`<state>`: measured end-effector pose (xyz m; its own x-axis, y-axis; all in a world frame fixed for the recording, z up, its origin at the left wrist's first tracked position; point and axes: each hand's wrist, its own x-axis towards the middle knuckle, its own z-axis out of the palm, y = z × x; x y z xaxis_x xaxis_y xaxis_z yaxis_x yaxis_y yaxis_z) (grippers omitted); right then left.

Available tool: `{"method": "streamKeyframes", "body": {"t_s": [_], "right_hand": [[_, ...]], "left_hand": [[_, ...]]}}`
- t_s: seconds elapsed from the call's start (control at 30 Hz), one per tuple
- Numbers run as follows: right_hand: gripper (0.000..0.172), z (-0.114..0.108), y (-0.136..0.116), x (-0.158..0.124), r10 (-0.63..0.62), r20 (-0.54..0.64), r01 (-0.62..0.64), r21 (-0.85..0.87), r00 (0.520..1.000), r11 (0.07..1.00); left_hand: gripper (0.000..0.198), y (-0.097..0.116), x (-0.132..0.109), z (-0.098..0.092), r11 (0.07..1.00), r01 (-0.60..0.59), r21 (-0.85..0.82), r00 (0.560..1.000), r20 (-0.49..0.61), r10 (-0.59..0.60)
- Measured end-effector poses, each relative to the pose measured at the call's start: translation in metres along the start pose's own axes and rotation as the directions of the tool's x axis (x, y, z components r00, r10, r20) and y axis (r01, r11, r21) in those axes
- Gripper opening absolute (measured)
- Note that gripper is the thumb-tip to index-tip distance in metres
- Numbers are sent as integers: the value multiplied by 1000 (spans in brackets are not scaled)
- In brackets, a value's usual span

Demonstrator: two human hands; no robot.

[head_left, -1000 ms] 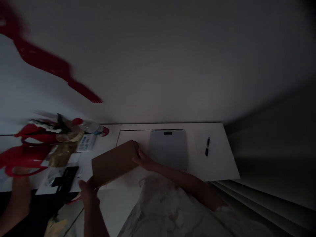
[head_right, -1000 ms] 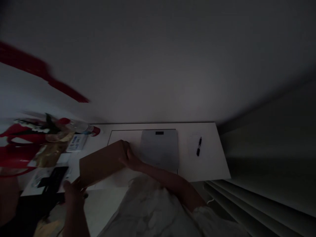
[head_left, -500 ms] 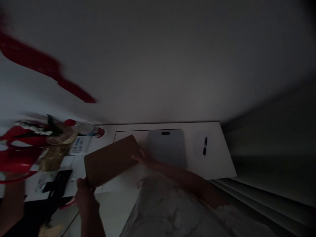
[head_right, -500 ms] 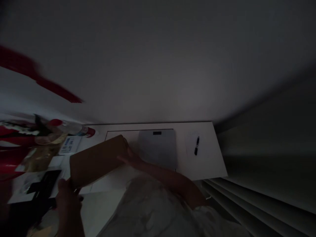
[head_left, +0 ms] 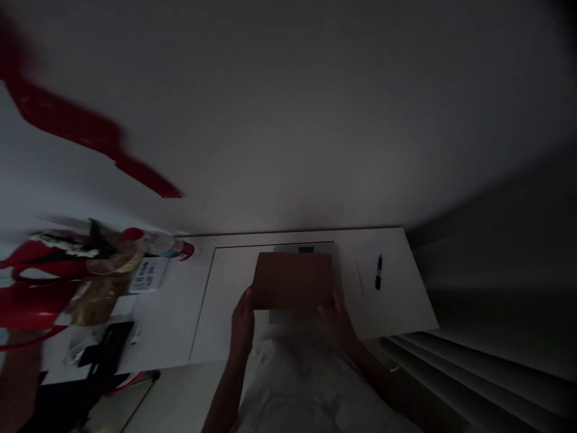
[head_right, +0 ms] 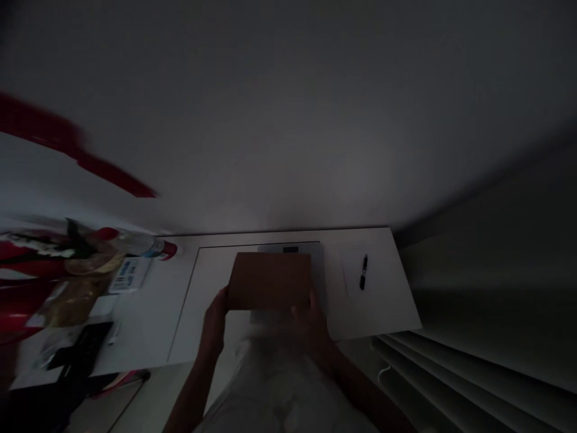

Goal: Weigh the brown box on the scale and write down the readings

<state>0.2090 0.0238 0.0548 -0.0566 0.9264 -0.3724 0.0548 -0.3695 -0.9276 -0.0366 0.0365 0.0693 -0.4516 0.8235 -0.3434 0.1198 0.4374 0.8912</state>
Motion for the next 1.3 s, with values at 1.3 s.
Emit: {"method": "streamKeyframes", "body": {"t_s": [1.3], "right_hand": [[46, -118, 75, 27, -389, -495, 39, -579, 777, 814]], "left_hand": [[46, -85, 7, 11, 969, -65, 239, 985, -137, 100]]}}
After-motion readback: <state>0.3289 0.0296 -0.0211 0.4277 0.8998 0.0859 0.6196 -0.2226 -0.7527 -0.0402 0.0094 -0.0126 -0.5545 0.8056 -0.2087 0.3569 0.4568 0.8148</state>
